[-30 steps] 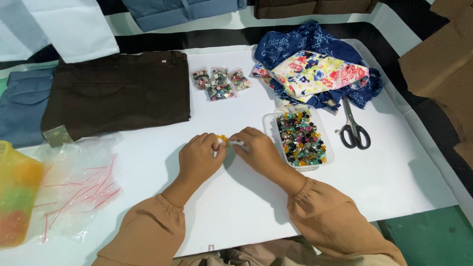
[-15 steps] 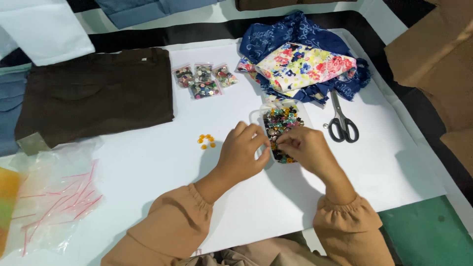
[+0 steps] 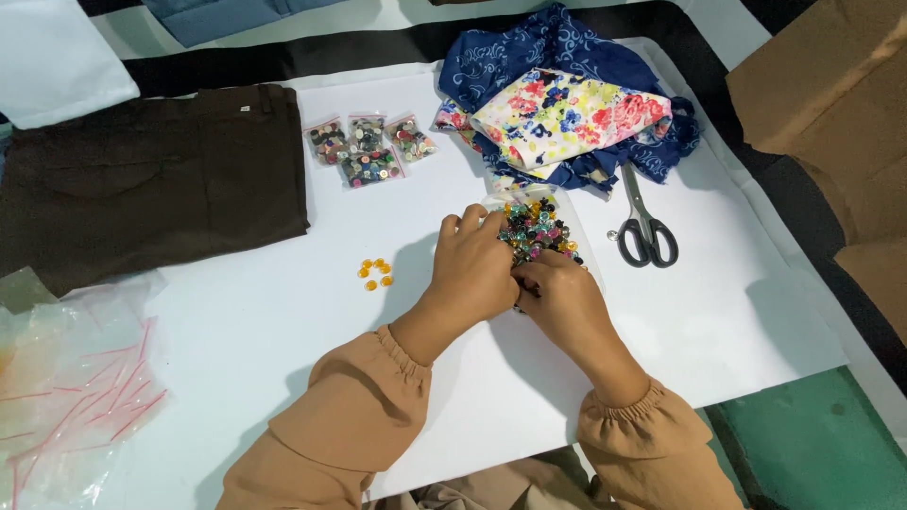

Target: The person is sorting small yellow and blue buttons/beads on a table, picking them up individually and placing them into a container or small plastic bags.

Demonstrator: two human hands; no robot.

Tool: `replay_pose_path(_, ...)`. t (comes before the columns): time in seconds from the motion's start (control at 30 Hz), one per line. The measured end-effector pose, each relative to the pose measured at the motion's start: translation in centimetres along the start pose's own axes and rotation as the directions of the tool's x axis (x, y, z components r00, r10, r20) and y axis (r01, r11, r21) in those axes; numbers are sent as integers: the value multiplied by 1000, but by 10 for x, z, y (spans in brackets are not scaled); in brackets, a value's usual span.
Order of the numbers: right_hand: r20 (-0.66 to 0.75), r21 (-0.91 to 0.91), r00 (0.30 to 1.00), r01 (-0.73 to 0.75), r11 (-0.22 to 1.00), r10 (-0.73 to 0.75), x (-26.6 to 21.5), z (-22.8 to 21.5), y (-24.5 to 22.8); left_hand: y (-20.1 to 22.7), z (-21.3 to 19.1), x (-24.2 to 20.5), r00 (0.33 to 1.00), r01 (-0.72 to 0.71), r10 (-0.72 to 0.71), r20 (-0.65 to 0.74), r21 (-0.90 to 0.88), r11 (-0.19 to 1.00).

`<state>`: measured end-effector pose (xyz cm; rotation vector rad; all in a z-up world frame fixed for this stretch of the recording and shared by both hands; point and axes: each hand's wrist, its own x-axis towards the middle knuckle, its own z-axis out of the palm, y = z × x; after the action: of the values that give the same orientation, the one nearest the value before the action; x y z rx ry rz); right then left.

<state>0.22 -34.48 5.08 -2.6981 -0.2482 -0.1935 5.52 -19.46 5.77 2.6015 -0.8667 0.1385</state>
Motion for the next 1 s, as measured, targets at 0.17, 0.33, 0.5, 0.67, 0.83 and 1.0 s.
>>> replay_pose_path(0.17, 9, -21, 1000, -5, 1000, 5, 2, -1, 4, -1, 14, 1, 1000, 12, -12, -8, 10, 1000)
replay_pose_path(0.33, -13, 34, 1000, -26, 999, 27, 2, -7, 4, 0, 20, 3, 999, 30, -31, 36, 26, 999)
replay_pose_path(0.5, -84, 111, 995, -48, 993, 58, 1, -5, 11, 0, 24, 4, 998, 33, -37, 56, 64, 997)
replay_pose_path(0.67, -139, 178, 987, -58, 982, 84, 0, -11, 12, 13, 18, 5, 996, 31, -37, 78, 80, 996)
replay_pose_path(0.83, -202, 253, 974, -46, 966, 99, 0, -10, 13, 8, 21, 6, 999, 17, -19, 40, 45, 999)
replay_pose_path(1.0, -293, 461, 927, -78, 884, 235, 1, -2, 21, -2, 14, 5, 997, -22, 10, -76, -160, 987)
